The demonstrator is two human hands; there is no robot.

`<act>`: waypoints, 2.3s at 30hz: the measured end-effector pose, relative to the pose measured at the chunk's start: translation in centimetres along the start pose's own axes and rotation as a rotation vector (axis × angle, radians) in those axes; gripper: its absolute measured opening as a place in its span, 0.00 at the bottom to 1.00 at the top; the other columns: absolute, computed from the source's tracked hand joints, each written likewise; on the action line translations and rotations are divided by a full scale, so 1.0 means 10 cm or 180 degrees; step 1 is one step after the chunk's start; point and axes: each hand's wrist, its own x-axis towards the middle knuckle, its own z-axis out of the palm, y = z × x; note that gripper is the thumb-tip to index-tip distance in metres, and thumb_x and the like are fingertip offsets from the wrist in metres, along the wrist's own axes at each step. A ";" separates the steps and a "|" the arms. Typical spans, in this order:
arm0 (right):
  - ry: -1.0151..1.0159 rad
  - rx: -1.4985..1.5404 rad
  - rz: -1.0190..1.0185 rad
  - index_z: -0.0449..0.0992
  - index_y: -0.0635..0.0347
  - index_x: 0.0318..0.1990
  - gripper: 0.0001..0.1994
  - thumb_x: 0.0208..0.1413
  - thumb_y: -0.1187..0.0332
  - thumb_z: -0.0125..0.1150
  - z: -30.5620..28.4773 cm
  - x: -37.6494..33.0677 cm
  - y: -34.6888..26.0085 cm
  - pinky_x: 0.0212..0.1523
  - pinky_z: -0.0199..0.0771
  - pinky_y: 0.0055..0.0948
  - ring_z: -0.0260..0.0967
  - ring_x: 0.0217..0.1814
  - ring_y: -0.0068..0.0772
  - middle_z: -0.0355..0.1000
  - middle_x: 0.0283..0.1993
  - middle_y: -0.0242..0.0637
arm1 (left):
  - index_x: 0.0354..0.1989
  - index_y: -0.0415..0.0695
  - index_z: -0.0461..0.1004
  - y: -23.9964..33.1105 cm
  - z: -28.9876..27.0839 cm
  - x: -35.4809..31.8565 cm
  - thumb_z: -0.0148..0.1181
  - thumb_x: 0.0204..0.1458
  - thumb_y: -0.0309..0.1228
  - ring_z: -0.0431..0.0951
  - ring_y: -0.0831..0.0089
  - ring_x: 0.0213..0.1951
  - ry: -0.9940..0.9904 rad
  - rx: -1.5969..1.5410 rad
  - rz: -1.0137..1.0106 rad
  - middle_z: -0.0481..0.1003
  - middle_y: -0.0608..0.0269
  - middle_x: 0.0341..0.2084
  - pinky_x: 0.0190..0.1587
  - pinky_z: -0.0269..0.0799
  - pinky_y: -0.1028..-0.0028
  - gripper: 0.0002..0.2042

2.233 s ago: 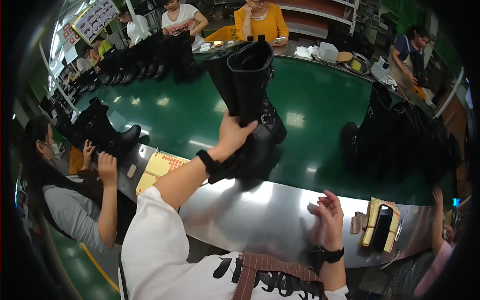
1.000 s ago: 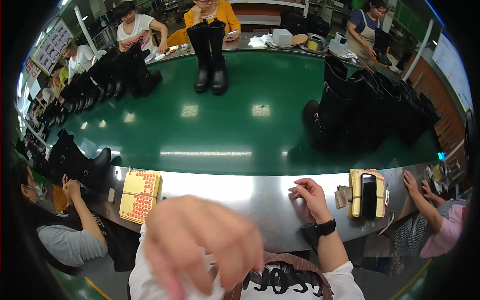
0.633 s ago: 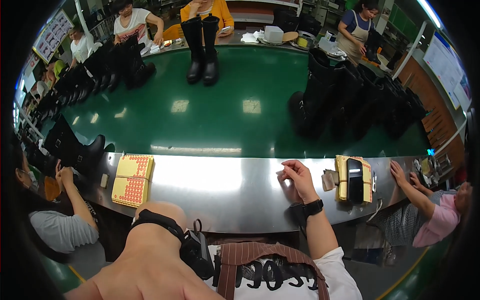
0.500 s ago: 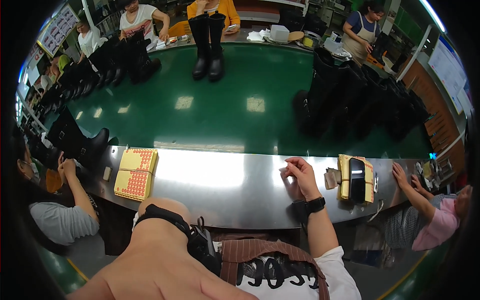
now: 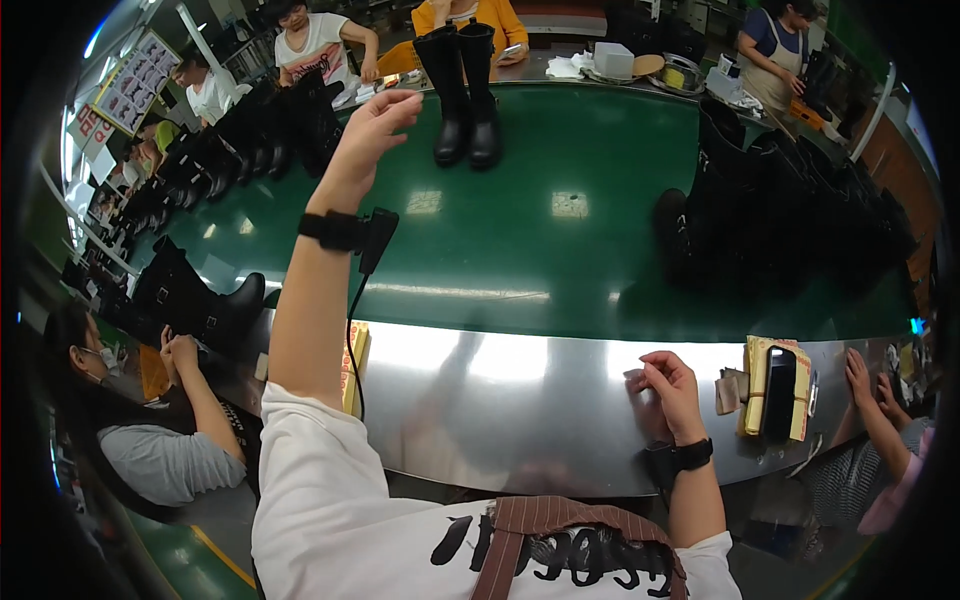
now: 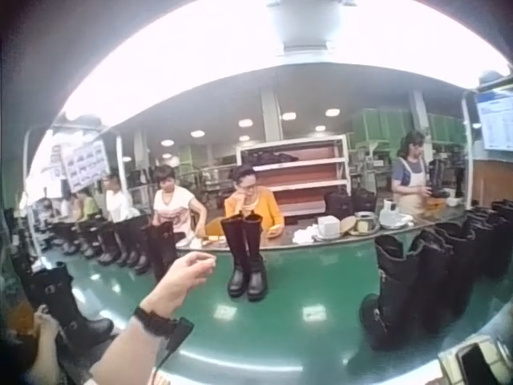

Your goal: Inspecting and quality-checking pairs of black boots on a production line, checking zippers, labels, and overall condition.

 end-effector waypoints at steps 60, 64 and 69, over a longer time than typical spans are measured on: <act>0.0125 -0.0165 0.0478 0.76 0.64 0.43 0.07 0.58 0.74 0.62 0.01 0.09 -0.08 0.38 0.72 0.18 0.69 0.36 0.15 0.73 0.35 0.28 | 0.57 0.39 0.70 -1.89 1.11 0.99 0.66 0.48 0.45 0.70 0.48 0.57 -0.3058 0.3993 -0.0230 0.70 0.41 0.54 0.57 0.68 0.62 0.31; 0.0080 -0.0004 0.0256 0.76 0.63 0.43 0.07 0.59 0.72 0.61 -0.01 0.07 0.00 0.34 0.69 0.16 0.66 0.32 0.13 0.71 0.32 0.25 | 0.57 0.42 0.70 -0.77 1.53 0.12 0.65 0.51 0.42 0.66 0.49 0.60 -0.3771 0.3104 0.0779 0.71 0.44 0.54 0.62 0.63 0.61 0.26; -0.0010 -0.0131 0.0228 0.76 0.62 0.43 0.08 0.60 0.69 0.59 0.00 0.08 0.06 0.30 0.64 0.17 0.63 0.28 0.12 0.69 0.29 0.23 | 0.67 0.54 0.59 0.40 2.17 -0.54 0.70 0.44 0.38 0.56 0.43 0.66 -0.1592 0.1882 0.3051 0.56 0.40 0.65 0.63 0.56 0.49 0.39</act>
